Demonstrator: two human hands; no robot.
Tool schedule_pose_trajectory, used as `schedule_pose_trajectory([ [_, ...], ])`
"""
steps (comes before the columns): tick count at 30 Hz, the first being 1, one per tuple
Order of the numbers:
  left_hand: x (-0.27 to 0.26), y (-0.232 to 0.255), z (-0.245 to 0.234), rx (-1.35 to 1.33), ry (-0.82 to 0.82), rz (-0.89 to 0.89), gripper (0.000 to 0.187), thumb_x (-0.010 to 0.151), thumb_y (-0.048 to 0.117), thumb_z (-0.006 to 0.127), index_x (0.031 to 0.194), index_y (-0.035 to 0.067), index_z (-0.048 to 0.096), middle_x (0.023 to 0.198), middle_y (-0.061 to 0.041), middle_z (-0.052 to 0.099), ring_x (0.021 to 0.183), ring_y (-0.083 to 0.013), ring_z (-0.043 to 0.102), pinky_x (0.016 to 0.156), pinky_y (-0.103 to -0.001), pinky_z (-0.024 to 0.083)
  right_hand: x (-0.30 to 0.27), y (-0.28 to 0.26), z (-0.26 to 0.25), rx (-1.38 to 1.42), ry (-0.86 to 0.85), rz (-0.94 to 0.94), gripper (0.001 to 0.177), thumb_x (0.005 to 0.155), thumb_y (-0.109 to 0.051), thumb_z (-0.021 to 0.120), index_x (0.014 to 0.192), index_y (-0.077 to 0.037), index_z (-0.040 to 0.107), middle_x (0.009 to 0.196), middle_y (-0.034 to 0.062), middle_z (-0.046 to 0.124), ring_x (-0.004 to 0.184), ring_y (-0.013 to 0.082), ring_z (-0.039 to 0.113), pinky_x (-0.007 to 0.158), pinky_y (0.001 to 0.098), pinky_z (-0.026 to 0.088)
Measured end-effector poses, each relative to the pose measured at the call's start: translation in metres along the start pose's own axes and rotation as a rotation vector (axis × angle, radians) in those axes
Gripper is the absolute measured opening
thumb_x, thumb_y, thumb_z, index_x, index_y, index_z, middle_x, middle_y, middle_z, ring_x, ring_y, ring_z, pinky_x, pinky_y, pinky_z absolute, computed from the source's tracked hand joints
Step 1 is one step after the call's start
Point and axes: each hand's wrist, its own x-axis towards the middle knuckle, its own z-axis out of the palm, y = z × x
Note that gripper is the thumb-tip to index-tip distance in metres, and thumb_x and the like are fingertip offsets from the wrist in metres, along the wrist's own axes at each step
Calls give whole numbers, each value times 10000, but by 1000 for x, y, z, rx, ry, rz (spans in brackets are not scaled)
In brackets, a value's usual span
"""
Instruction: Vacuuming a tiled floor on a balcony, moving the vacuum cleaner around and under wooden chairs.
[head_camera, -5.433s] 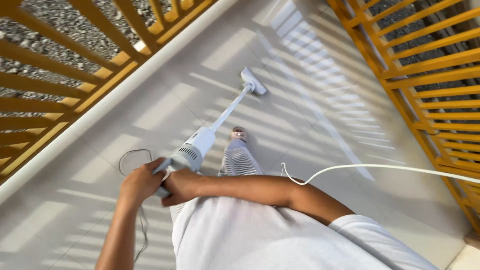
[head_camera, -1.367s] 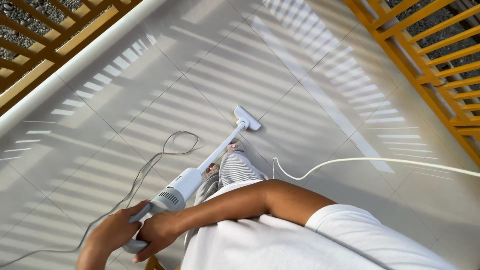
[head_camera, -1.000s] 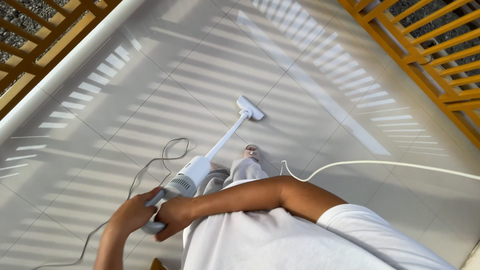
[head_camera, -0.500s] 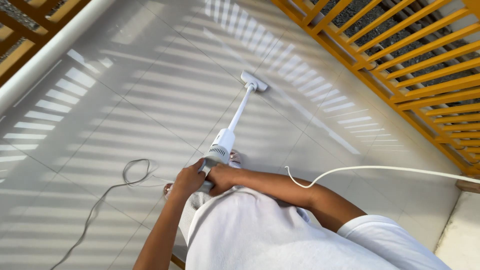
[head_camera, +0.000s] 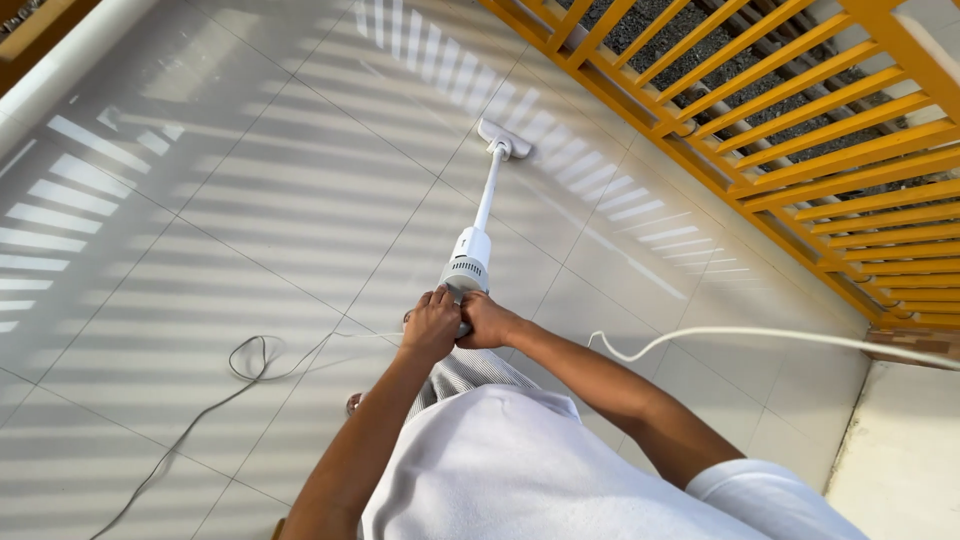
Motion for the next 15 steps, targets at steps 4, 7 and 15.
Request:
schedule_pose_trajectory([
  [4,-29,-3,3,-25,71,98,323,814,131,619,1114,52,709,1092,-122,704,1274,-315,615,1087,-416,458,-11,-27,6,-4,201,-61,321,557,-334,799,619,-45,673,622,124,648,762,316,667,862,436,521],
  [7,-71,-1,-39,32,120,105,654,810,126,577,1460,55,545,978,-122,724,1279,-313,622,1115,-444,447,-18,-63,32,59,189,12,336,581,-338,803,703,-32,734,711,132,716,866,315,701,974,449,502],
  [15,-282,18,-94,56,-115,86,795,702,108,680,1472,14,506,905,-105,779,1314,-276,600,1215,-438,339,-47,-220,129,69,-282,-95,546,735,-575,670,672,-32,678,654,165,678,714,399,704,734,498,578],
])
